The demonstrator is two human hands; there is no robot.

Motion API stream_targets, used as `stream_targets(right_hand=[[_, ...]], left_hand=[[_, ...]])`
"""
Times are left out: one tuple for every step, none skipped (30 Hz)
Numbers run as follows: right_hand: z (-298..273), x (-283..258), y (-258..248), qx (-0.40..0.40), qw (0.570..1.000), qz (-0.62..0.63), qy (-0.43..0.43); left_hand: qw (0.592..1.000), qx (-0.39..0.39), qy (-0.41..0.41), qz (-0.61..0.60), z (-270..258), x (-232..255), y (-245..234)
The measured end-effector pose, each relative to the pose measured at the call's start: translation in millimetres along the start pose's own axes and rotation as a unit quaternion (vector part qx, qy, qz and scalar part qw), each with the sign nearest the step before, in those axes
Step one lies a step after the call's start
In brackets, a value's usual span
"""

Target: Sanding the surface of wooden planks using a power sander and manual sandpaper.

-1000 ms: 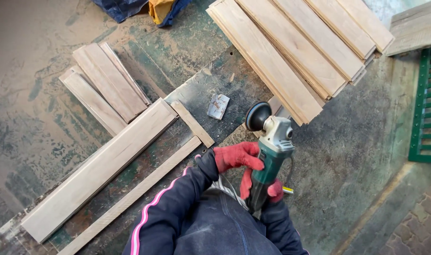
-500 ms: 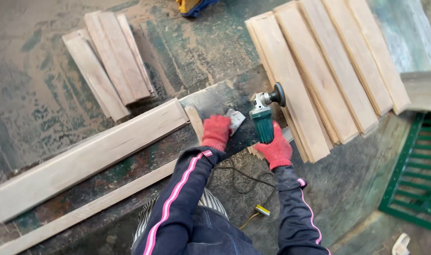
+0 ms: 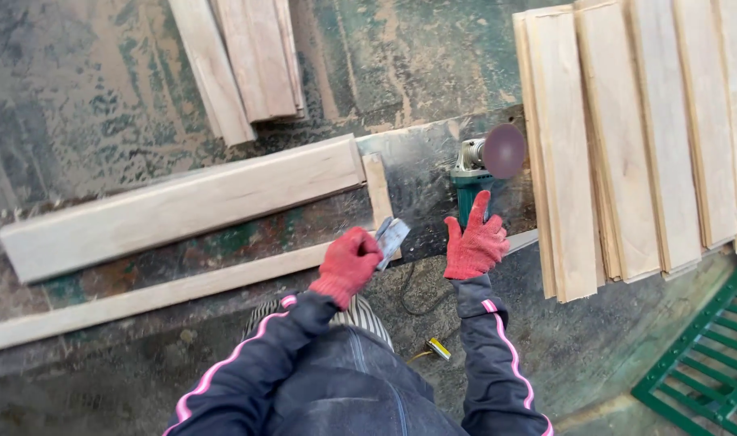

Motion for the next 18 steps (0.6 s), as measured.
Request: stream_targets(right_hand=[[1,-5,-3,-0.001,1.0,0.004,-0.01],[3,-10,-6,-0.009,1.0,0.017,-0.016],[4,-15,-10,-0.016,0.999,0.029,-0.023],[10,-15,-10,-0.013,0.999,0.033,-0.028],[16,-13,-6,-0.057,0.998,0.027,-0.008],[23,-12,-3,-0.098,0.995,0.023,0.017],[31,-13,-4,-0.092,0.995,0.028,0.015],[34,-12,-2,-0.128,0.991,0.024,0.025],[37,-12,1,-0.163,0.986,0.02,0.035],[36,-10,-6,-0.164,0.986,0.023,0.036],[34,-8,-13,-0.166,0.983,0.06,0.05],[37,-6,-20,-0.163,0.98,0.096,0.059],[24,-19,-33,-0.16,0.981,0.097,0.058],[11,-37,-51,-0.101,0.983,0.149,-0.019],[-3,-55,-70,-0.04,0.974,0.2,-0.096],[-17,-74,-92,-0.04,0.974,0.2,-0.094],[-33,-103,-119,-0.023,0.929,0.304,-0.211],[-50,-129,-148,-0.004,0.86,0.397,-0.321]], left_hand=[[1.0,0.005,-0.007,-0.005,-4,-21,0],[0.997,0.0,-0.043,-0.071,-7,-43,-1],[0.988,-0.004,-0.077,-0.137,-10,-65,-1],[0.987,0.002,-0.078,-0.141,-5,-81,0],[0.979,0.022,-0.048,-0.196,-1,-95,0],[0.968,0.043,-0.015,-0.248,6,-106,-4],[0.968,0.049,-0.011,-0.248,5,-102,-9],[0.954,0.062,0.002,-0.292,3,-100,-14],[0.939,0.075,0.015,-0.335,1,-98,-20],[0.94,0.076,0.015,-0.332,6,-97,-18],[0.936,0.057,0.013,-0.346,11,-96,-16],[0.93,0.039,0.012,-0.365,19,-93,-13],[0.929,0.042,0.014,-0.367,23,-90,-14],[0.925,0.032,-0.02,-0.378,24,-91,-11],[0.919,0.023,-0.054,-0.389,25,-92,-8],[0.92,0.022,-0.054,-0.388,24,-89,-13],[0.929,0.002,-0.074,-0.364,22,-87,-16],[0.936,-0.02,-0.093,-0.338,22,-82,-19]])
Point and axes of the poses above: each hand's wrist, its own z-axis towards the middle knuckle, its own y-axis out of the palm, x = y × z, the point moved 4 cm from there along z, towards the middle knuckle, and after that the axes turned 4 degrees about -y, right-handed, at the moved point
